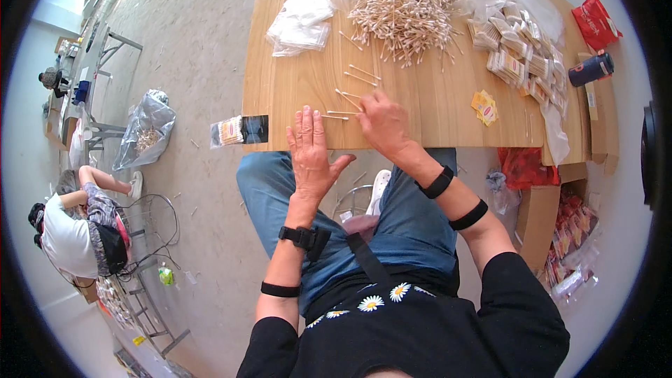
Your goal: The person picks up a plastic bag, removes a small card, and sets it aside before gathering cotton swabs into a row. They then place a sticker on the bundle and slide it into a plastic sleeve, repeating the process with more swabs.
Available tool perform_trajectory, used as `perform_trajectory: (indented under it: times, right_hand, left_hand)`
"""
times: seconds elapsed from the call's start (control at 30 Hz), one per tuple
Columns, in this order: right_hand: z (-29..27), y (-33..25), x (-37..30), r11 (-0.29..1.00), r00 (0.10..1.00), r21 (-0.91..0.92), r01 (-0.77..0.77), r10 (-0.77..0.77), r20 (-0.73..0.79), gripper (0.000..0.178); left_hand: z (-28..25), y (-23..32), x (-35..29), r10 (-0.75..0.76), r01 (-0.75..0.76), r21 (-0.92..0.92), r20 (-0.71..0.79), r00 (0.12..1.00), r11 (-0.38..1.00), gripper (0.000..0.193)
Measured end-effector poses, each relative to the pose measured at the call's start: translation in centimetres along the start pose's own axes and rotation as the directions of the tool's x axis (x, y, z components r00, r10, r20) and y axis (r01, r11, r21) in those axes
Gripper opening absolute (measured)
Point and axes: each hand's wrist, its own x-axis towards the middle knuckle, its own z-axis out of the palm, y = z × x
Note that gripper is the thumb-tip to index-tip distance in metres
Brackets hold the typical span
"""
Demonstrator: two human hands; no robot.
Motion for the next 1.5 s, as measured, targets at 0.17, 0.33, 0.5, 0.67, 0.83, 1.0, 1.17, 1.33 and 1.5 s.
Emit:
perform_trajectory:
  times: [0.17, 0.33, 0.5, 0.67, 0.83, 1.0, 1.17, 1.33, 1.5]
  right_hand:
    - [1.1, 0.7, -0.7, 1.0, 0.998, 0.023, 0.011, -0.01, -0.056, 0.016]
    - [2.1, -0.4, -0.7, 0.996, 0.995, 0.056, 0.068, -0.064, -0.077, 0.013]
    - [1.0, -0.6, -0.6, 0.995, 0.994, 0.097, 0.008, 0.002, -0.11, 0.014]
    - [1.3, -0.6, -0.6, 1.0, 0.995, 0.013, 0.002, -0.001, -0.104, 0.011]
    - [1.8, -0.3, -1.0, 1.0, 0.993, -0.015, -0.013, 0.011, -0.12, 0.01]
    - [1.7, -1.1, -1.5, 0.998, 0.987, 0.065, 0.027, -0.016, -0.161, 0.01]
    - [2.0, -0.9, -1.6, 0.998, 0.991, 0.057, -0.023, 0.03, -0.128, 0.01]
    - [1.3, -0.9, -1.0, 0.995, 0.99, 0.069, -0.075, 0.083, -0.11, 0.011]
    - [1.4, -1.8, 0.3, 0.998, 0.994, 0.006, -0.058, 0.058, -0.095, 0.01]
  left_hand:
    - [0.4, 0.8, 0.2, 0.019, -0.02, 0.026, 0.042, 0.999, 0.999, 0.121]
    - [0.8, 1.7, 0.1, 0.001, -0.001, -0.007, 0.029, 1.0, 1.0, 0.122]
    - [0.1, 1.5, 0.4, -0.004, 0.002, 0.028, 0.062, 0.998, 1.0, 0.12]
    - [0.3, 1.7, 0.5, 0.033, -0.038, 0.049, 0.105, 0.994, 0.998, 0.122]
    - [0.6, 1.7, 0.5, 0.032, -0.05, 0.123, 0.143, 0.989, 0.991, 0.124]
    - [1.0, 2.0, 0.8, 0.021, -0.036, 0.136, 0.11, 0.994, 0.99, 0.123]
    - [1.3, 2.0, 0.9, 0.068, -0.086, 0.163, 0.113, 0.991, 0.983, 0.119]
    - [1.4, 2.0, 0.6, 0.047, -0.074, 0.176, 0.152, 0.987, 0.982, 0.119]
    - [1.4, 1.9, 0.5, 0.061, -0.089, 0.192, 0.146, 0.987, 0.977, 0.121]
